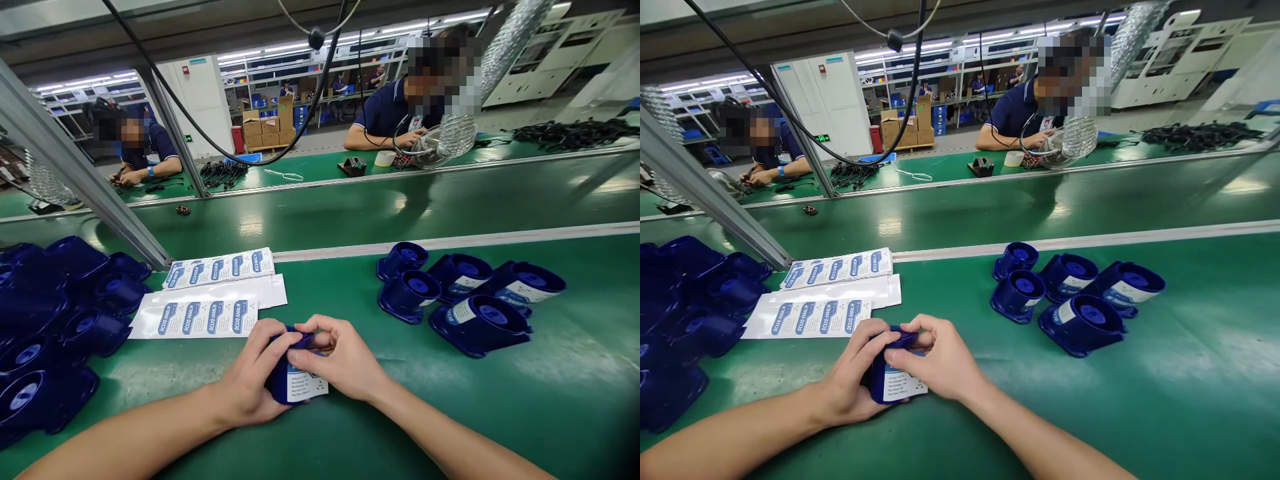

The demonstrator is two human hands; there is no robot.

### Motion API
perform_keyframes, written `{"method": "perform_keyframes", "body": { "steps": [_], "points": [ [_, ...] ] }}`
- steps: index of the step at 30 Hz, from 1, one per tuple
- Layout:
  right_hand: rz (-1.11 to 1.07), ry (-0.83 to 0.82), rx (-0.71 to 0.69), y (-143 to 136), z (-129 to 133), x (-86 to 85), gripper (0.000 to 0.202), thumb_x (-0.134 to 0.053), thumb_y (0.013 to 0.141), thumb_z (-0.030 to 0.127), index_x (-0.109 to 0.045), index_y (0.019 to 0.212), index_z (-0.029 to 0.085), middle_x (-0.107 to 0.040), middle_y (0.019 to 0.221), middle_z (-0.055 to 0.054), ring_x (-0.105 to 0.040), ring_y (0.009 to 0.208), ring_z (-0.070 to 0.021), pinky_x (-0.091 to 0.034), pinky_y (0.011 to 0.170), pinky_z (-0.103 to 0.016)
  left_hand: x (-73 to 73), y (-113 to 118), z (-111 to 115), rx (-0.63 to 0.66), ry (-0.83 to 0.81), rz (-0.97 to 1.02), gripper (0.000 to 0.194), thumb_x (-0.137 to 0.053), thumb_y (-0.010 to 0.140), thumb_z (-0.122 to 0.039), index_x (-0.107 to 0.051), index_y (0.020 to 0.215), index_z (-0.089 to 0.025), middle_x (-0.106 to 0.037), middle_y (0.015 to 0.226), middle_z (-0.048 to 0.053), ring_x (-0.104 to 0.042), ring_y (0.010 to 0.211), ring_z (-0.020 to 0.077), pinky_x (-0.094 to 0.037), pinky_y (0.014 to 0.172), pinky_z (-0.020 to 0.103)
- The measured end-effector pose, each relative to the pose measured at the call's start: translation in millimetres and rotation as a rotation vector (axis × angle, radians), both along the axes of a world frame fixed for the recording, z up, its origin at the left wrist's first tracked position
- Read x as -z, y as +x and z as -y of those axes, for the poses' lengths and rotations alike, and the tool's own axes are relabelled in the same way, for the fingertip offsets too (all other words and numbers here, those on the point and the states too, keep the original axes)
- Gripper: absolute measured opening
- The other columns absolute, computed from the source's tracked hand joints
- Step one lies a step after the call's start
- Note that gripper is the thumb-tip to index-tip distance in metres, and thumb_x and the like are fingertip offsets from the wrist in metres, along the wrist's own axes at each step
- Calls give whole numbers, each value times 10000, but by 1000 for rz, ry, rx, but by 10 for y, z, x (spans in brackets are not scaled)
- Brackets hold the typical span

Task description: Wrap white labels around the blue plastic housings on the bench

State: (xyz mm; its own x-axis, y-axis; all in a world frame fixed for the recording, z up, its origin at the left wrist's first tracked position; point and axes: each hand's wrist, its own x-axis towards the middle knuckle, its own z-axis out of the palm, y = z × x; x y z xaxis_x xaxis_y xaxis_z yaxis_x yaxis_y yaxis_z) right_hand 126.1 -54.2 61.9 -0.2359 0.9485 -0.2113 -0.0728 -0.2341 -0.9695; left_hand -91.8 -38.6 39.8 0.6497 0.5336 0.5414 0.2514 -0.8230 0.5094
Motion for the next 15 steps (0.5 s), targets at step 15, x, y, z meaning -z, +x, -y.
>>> {"method": "perform_keyframes", "body": {
  "steps": [15],
  "points": [
    [-19,163,0,61,-132,167,632,-919,814,381,-632,1351,215,-783,1275,-116,-765,1140,-313,-617,1001,-459,104,12,-19,-186,-422,292,1053,-932,813,-502,-306,1651,-376,-226,1631,153,-210,1618,464,-522,1178,601]
  ]
}}
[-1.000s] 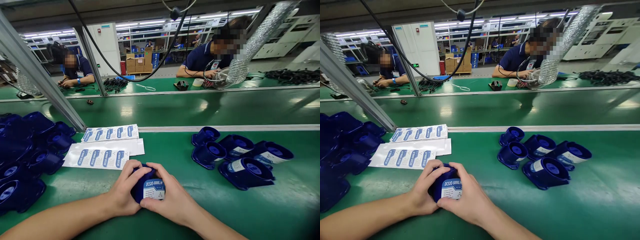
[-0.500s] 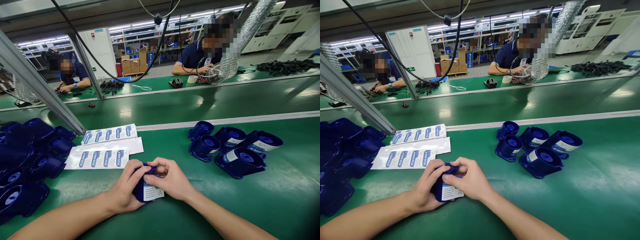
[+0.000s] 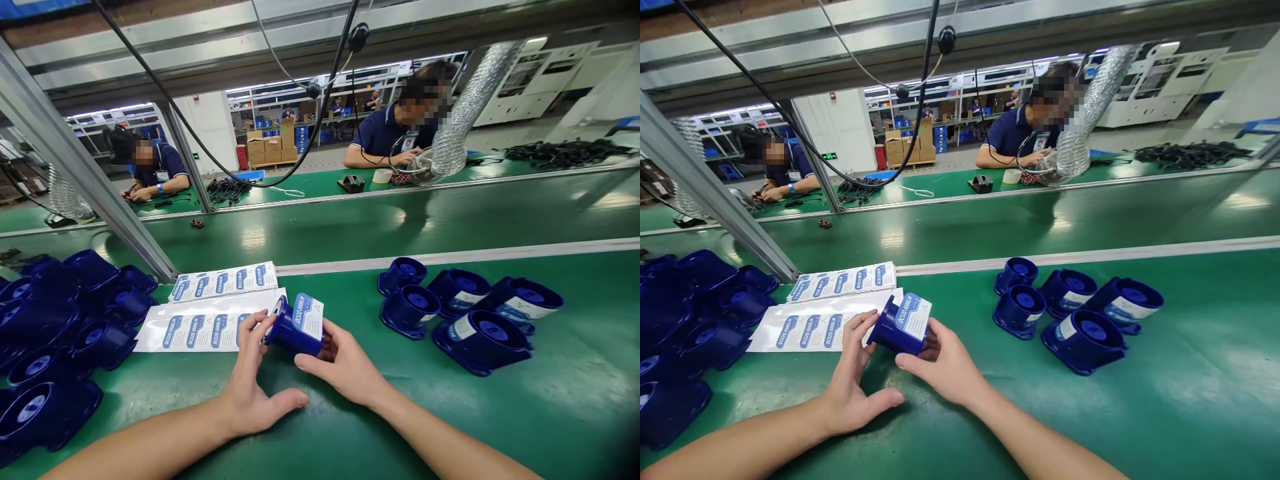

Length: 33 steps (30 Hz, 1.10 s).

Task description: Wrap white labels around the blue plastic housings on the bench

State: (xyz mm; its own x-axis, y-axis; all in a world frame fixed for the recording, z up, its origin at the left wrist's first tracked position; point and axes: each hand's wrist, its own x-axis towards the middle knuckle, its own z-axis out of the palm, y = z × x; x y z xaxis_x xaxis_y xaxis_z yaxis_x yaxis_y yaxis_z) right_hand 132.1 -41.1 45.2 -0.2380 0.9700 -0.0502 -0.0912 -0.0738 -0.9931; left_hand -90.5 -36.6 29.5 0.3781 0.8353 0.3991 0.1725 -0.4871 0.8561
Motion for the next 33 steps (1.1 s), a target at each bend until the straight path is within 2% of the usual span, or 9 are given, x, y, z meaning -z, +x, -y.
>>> {"method": "perform_keyframes", "body": {
  "steps": [2,5,9,12,14,17,23,29,33],
  "points": [
    [78,125,-28,117,-56,-20,647,-931,807,342,-642,1377,245,-778,1311,-90,-754,1186,-314,-613,1029,-452,-16,-17,-9,47,-83,113,936,-888,862,-511,-349,1615,-381,-255,1647,141,-249,1613,444,-522,1187,565],
    [211,280,-48,182,-55,-37,683,-956,774,284,-641,1380,276,-806,1225,-50,-766,1129,-290,-621,1016,-432,-39,-25,-46,89,-240,179,933,-851,900,-520,-290,1633,-385,-375,1634,133,-426,1533,390,-488,1220,545],
    [234,293,-84,98,24,-44,726,-952,774,270,-605,1411,301,-796,1219,-35,-765,1118,-272,-638,961,-394,-53,-16,-70,14,-271,114,860,-867,894,-444,-375,1593,-343,-522,1512,119,-594,1368,342,-524,1172,499],
    [206,254,-105,55,40,-50,683,-930,797,295,-620,1406,298,-795,1189,-33,-776,1087,-268,-653,924,-382,-56,-16,-63,19,-266,109,819,-866,890,-380,-392,1557,-332,-551,1434,110,-651,1259,310,-586,1077,453],
    [224,224,-89,59,29,-44,636,-917,803,312,-656,1382,285,-808,1137,-35,-790,1021,-266,-670,864,-376,-62,-20,-62,42,-281,103,774,-833,912,-349,-379,1539,-328,-541,1421,109,-672,1180,278,-606,1025,430],
    [244,163,-51,80,19,-16,693,-930,764,324,-677,1406,257,-830,1104,-50,-817,946,-278,-699,790,-379,-85,-23,-69,86,-300,82,660,-793,933,-327,-401,1463,-316,-528,1368,97,-671,1052,226,-622,922,384],
    [169,62,-13,51,87,13,829,-970,679,349,-704,1447,185,-853,1196,-88,-839,1041,-346,-692,1009,-485,-178,-6,-73,68,-220,28,551,-812,899,-307,-468,1329,-281,-550,1258,73,-632,1041,221,-602,897,362],
    [149,16,-16,3,100,32,887,-976,667,403,-700,1467,135,-841,1235,-121,-833,1069,-383,-692,1009,-516,-261,-7,-80,42,-186,-12,449,-819,874,-315,-506,1192,-261,-597,1217,71,-626,1113,243,-582,935,381],
    [312,197,-24,96,20,42,766,-947,720,400,-742,1425,182,-799,1341,-122,-784,1201,-397,-621,1117,-567,-248,-23,-99,-3,-147,-125,448,-844,856,-334,-517,1153,-257,-645,1235,76,-664,1130,267,-551,993,442]
  ]
}}
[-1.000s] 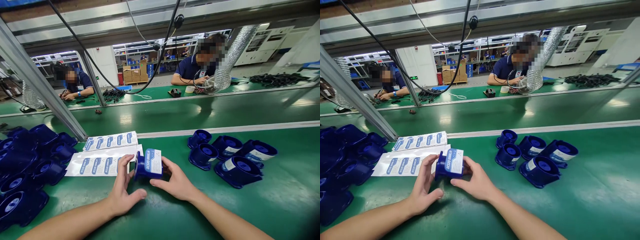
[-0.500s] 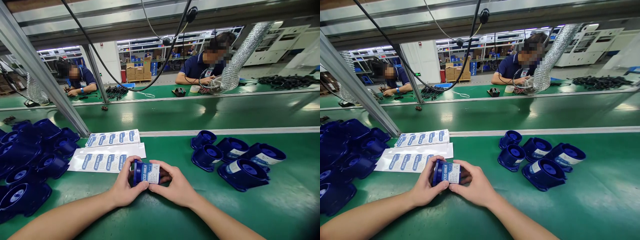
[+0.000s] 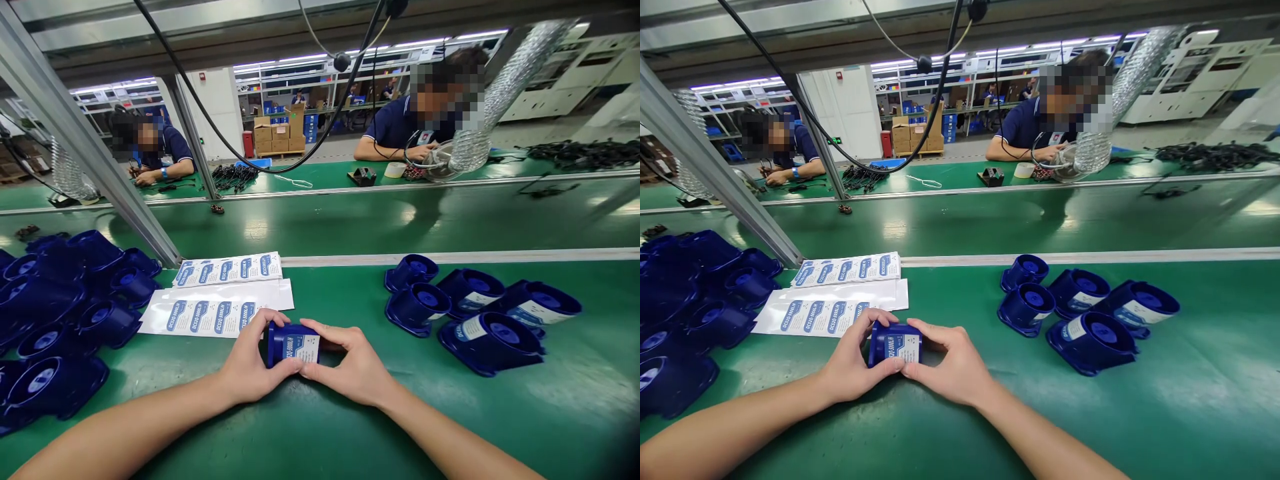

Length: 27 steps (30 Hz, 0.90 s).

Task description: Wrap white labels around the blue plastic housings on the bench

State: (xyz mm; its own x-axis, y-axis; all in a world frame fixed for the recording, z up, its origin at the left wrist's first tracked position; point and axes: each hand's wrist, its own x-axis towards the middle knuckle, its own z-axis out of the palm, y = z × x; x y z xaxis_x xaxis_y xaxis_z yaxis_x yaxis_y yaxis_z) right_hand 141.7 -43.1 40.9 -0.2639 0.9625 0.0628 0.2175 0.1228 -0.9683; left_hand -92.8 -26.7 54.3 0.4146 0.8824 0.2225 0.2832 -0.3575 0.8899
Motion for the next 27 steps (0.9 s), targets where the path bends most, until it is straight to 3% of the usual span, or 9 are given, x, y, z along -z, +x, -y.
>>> {"method": "perform_keyframes", "body": {
  "steps": [3,7,14,19,23,25,27],
  "points": [
    [221,134,-27,126,-62,-41,719,-946,741,452,-764,1398,224,-733,1458,-123,-657,1393,-436,-488,1231,-646,36,-22,-24,26,43,-94,562,-867,837,-372,-527,1272,-265,-658,1291,86,-663,1193,299,-528,1057,490],
    [279,108,-68,216,-86,-91,680,-913,766,460,-755,1385,226,-766,1409,-123,-714,1305,-410,-556,1145,-612,33,-45,-57,112,75,-166,669,-833,832,-353,-500,1405,-259,-644,1377,115,-654,1252,325,-521,1103,521],
    [175,119,-24,99,-15,-49,626,-946,704,442,-770,1266,230,-825,1214,-93,-777,1106,-341,-622,1001,-495,-11,-54,-10,94,182,-193,529,-816,820,-295,-558,1278,-236,-695,1240,120,-701,1122,313,-585,988,485],
    [72,25,-24,66,-5,-67,660,-991,667,468,-782,1246,230,-827,1184,-91,-779,1087,-335,-628,1011,-507,-19,-36,8,83,222,-95,489,-876,817,-316,-607,1215,-228,-727,1181,125,-718,1094,309,-593,956,476],
    [-52,-55,-51,0,44,-88,500,-945,730,438,-806,1159,221,-833,1195,-102,-801,1097,-331,-643,1029,-505,-75,-19,-10,41,221,-27,111,-776,932,-260,-678,955,-213,-774,1001,87,-744,980,257,-575,864,410],
    [-78,-73,-47,-48,82,-92,450,-930,745,424,-811,1130,222,-829,1231,-104,-800,1128,-333,-640,1052,-509,-96,-24,-15,20,208,-17,170,-708,983,-231,-670,819,-206,-770,891,66,-745,914,231,-556,823,383],
    [-85,-78,-34,-80,104,-92,465,-939,736,421,-807,1136,224,-826,1247,-102,-798,1141,-333,-639,1065,-511,-95,-39,-19,14,180,-21,101,-754,962,-260,-703,890,-211,-776,921,63,-742,921,234,-556,846,394]
  ]
}}
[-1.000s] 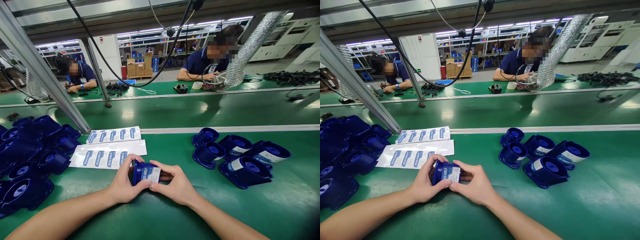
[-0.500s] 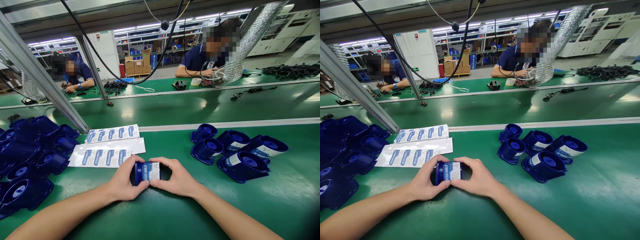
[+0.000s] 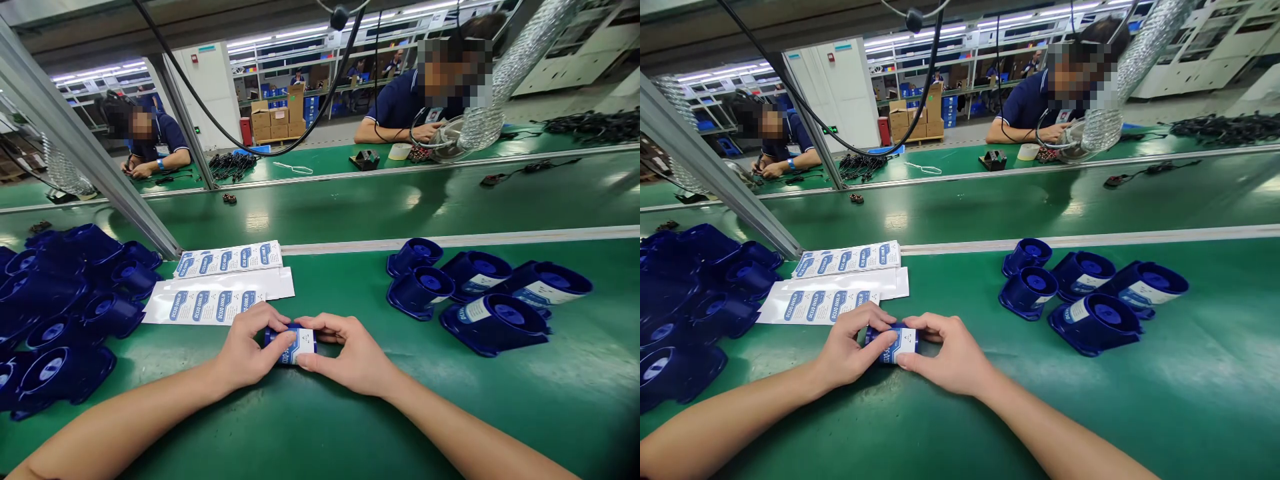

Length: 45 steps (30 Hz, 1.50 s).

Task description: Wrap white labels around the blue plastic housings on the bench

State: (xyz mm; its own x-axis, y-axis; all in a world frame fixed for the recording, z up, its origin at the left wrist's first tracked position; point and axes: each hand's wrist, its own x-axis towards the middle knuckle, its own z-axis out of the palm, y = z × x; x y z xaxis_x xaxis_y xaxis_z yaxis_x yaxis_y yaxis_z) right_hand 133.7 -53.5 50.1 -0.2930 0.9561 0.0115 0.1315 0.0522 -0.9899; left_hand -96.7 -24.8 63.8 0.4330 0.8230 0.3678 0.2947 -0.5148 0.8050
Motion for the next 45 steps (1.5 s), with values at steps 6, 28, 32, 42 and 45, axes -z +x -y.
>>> {"method": "perform_keyframes", "body": {
  "steps": [6,28,32,42,45],
  "points": [
    [54,67,-22,123,-83,-7,452,-906,788,420,-791,1179,225,-831,1195,-97,-803,1084,-313,-642,1021,-494,99,-37,-19,203,-178,-59,945,-869,801,-327,-354,1590,-251,-582,1444,156,-587,1359,347,-478,1161,549],
    [105,396,-69,-8,-29,86,525,-938,777,382,-808,1276,286,-848,1211,-37,-824,1016,-301,-658,871,-385,-15,20,82,51,-125,-112,424,-901,786,-403,-605,1027,-217,-639,975,33,-620,884,223,-489,800,375],
    [85,350,-73,6,-18,90,527,-959,760,379,-828,1265,300,-847,1230,-33,-823,1065,-323,-669,897,-399,-55,24,77,43,-157,-107,402,-910,777,-421,-621,968,-219,-645,933,24,-619,866,219,-484,785,361],
    [-6,282,-127,75,-64,102,634,-1013,710,391,-816,1307,306,-814,1305,-56,-784,1215,-369,-655,1074,-499,-25,49,126,47,-120,-80,344,-901,825,-395,-618,906,-218,-650,907,20,-623,865,214,-485,787,355],
    [-24,229,-133,94,-72,120,670,-1031,673,401,-814,1299,299,-791,1333,-70,-752,1269,-383,-592,1163,-555,-39,52,145,37,-122,-96,327,-896,836,-386,-627,909,-214,-643,895,18,-619,857,211,-482,781,352]
  ]
}}
